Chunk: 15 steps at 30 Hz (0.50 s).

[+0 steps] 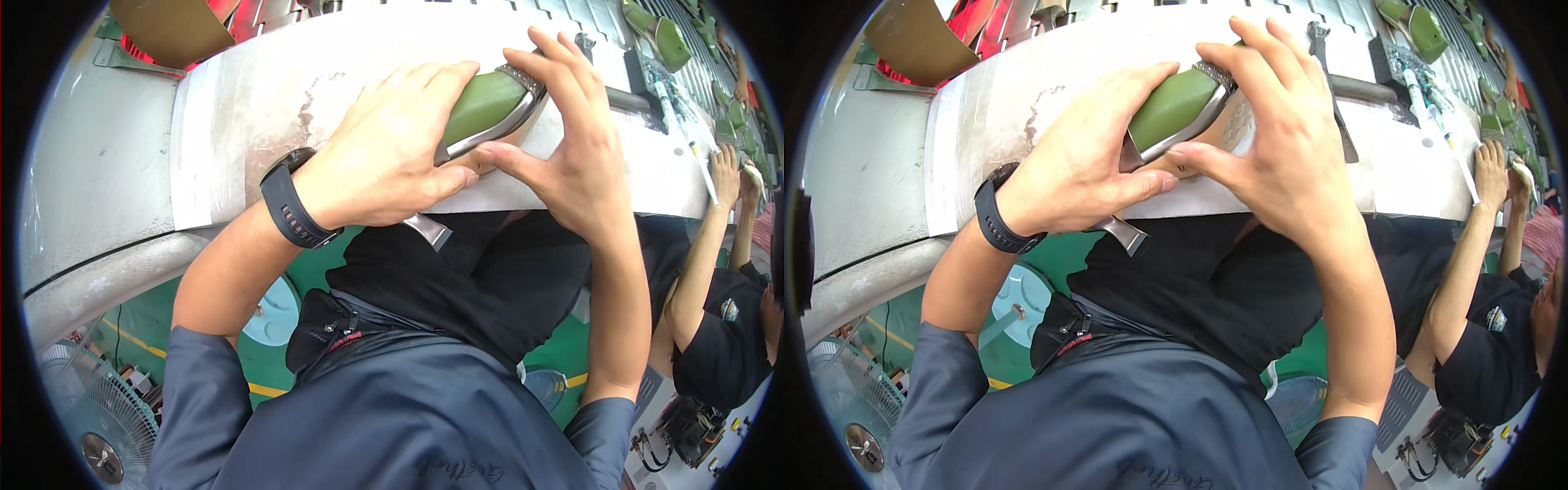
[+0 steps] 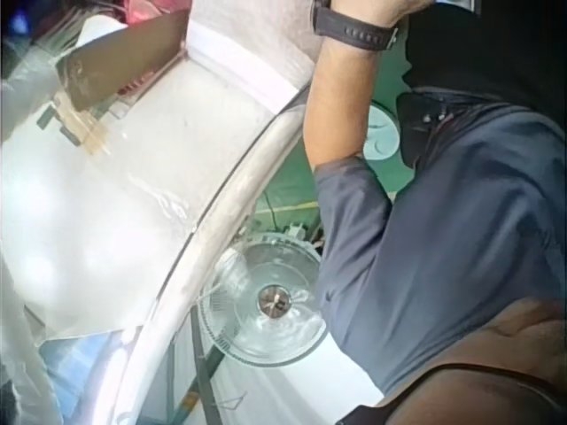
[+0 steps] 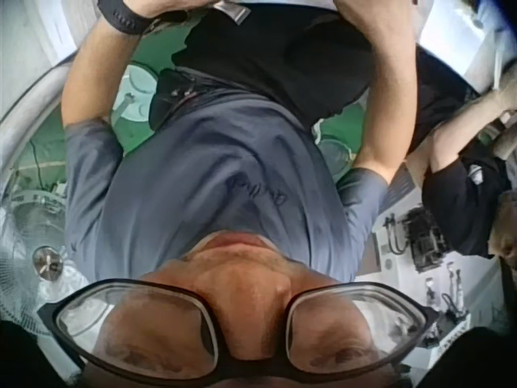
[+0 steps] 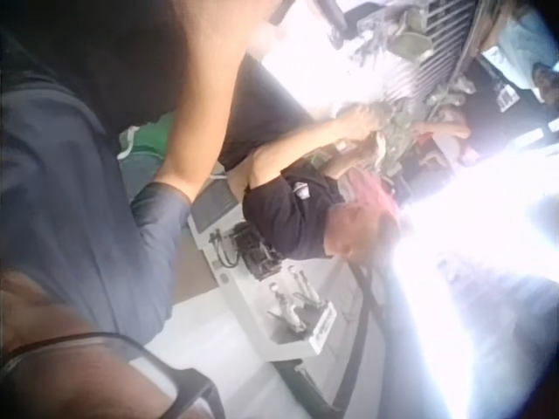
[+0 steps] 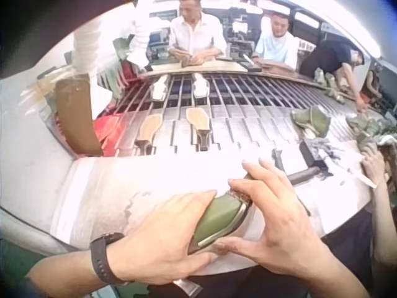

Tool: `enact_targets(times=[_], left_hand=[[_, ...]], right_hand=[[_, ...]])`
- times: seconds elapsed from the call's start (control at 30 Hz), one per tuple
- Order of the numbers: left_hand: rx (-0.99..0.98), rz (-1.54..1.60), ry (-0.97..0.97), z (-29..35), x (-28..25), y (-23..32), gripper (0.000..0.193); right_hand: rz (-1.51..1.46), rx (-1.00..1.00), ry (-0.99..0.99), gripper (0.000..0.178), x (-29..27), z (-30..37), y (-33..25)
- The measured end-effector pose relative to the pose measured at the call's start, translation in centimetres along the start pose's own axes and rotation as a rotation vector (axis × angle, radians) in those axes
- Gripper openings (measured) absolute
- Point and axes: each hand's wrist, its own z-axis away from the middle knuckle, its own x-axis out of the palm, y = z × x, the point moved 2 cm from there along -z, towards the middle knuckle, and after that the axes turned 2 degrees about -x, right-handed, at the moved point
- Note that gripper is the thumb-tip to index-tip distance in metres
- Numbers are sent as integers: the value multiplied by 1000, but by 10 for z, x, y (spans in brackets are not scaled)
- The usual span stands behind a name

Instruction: The person assembles high-heeled shoes by taking lasted shoe uppers and soles from a conveyor belt, pressing the soles onto the uppers by hand, and hammering along the edges using a hammer.

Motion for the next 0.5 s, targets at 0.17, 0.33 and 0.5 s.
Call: enact_targets(times=[0.17,0.33,0.5], left_hand=[[-82,-8,-72,-8,-3,6,83],[-52,5,-90,-10,-3,7,84],[-116,70,-150,-36,-1,16,92]], right_hand=[[9,124,-7,83,-2,-7,5],[-44,319,348,50,-1,44,79],[267,332,257,42,-2,43,92]])
